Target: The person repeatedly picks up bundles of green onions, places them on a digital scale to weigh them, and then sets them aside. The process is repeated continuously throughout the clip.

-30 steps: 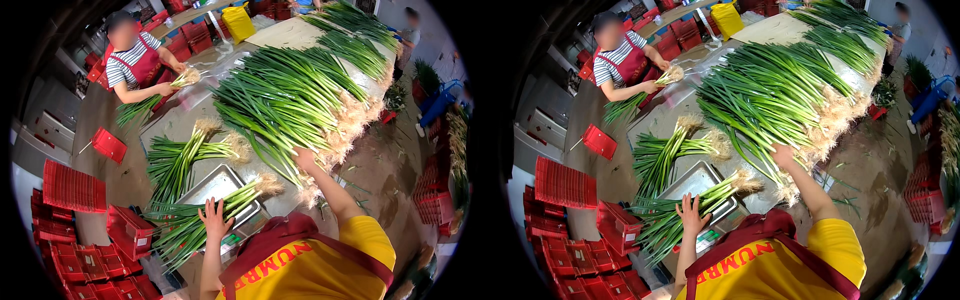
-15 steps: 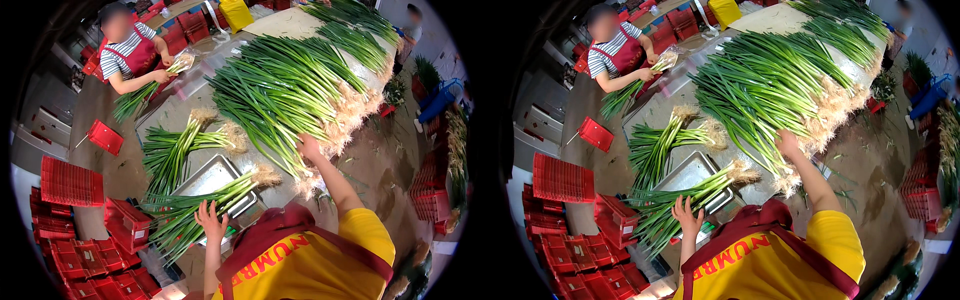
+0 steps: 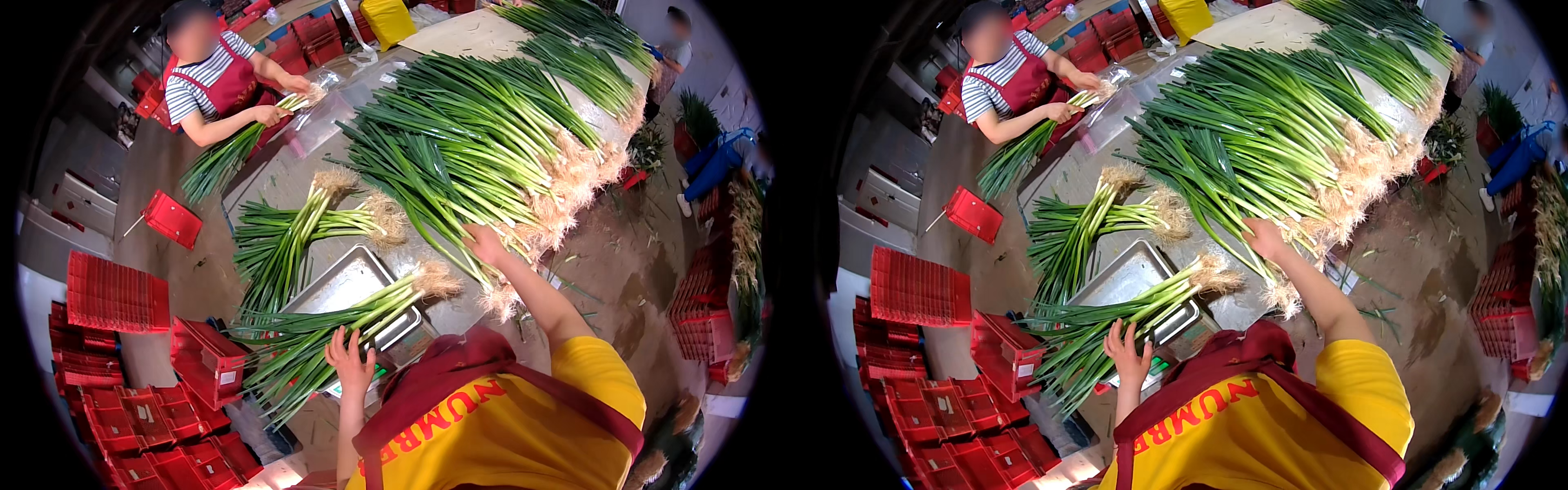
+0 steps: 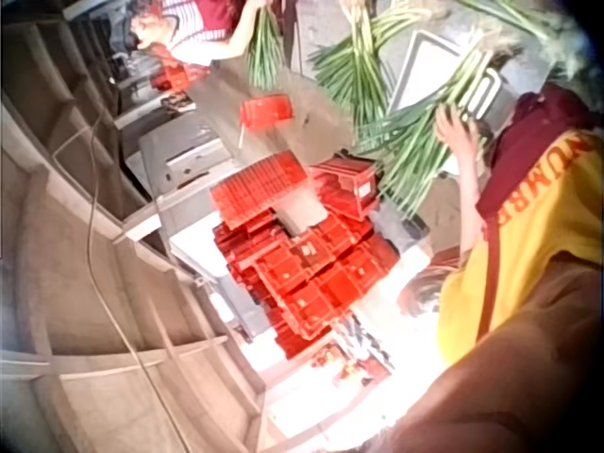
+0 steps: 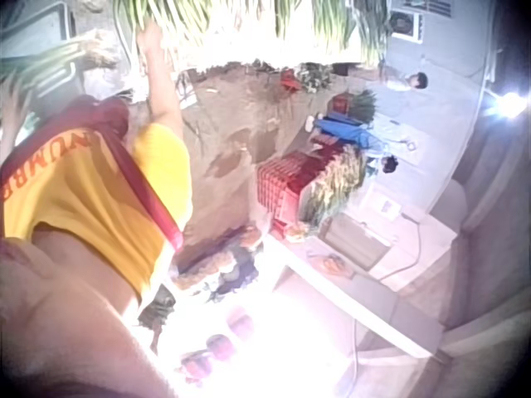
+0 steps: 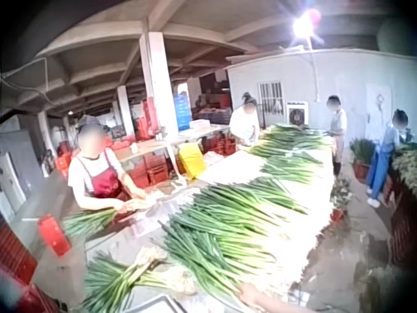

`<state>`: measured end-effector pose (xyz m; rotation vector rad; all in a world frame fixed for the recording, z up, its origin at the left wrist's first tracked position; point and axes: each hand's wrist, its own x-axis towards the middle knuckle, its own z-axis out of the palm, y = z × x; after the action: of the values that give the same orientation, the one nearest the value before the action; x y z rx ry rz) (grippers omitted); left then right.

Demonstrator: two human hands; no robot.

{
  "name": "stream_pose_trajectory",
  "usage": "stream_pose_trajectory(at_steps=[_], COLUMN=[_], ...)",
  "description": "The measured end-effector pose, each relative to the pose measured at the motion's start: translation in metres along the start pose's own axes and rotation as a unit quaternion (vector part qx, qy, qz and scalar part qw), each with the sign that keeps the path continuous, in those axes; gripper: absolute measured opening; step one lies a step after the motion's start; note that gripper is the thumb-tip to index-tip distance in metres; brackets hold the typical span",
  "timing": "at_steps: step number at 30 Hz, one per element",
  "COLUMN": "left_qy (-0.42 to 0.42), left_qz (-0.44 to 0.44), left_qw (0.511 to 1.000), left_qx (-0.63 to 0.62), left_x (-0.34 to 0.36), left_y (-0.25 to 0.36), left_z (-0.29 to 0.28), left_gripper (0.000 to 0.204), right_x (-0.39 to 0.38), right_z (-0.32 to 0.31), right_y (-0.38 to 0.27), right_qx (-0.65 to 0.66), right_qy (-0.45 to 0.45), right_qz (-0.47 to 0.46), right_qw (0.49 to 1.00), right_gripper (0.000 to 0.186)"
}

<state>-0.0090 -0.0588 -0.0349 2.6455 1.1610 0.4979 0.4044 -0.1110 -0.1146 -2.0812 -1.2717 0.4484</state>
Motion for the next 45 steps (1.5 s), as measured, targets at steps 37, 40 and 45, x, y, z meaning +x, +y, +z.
stream_pose_trajectory(at_steps=[37, 40, 45], left_qy=[0.049, 0.074, 0.145], left_qz=[-0.013, -0.041, -0.089], left_qw=[0.998, 0.99, 0.981], left_qx=[-0.047, -0.114, -0.096], left_x=[-0.026, -0.019, 0.0], left_y=[-0.009, -0.009, -0.026], left_z=[0.002, 0.001, -0.031], left_gripper=[0.034, 0.032, 0.03], right_x=[-0.025, -0.037, -0.071], right_z=[-0.032, -0.046, -0.09], right_y=[-0.117, -0.173, -0.243], right_qx=[0.487, 0.529, 0.472], right_qy=[-0.194, -0.256, -0.405], right_qz=[0.119, 0.068, -0.079], right_qw=[0.843, 0.806, 0.779], right_gripper=[0.019, 0.021, 0.02])
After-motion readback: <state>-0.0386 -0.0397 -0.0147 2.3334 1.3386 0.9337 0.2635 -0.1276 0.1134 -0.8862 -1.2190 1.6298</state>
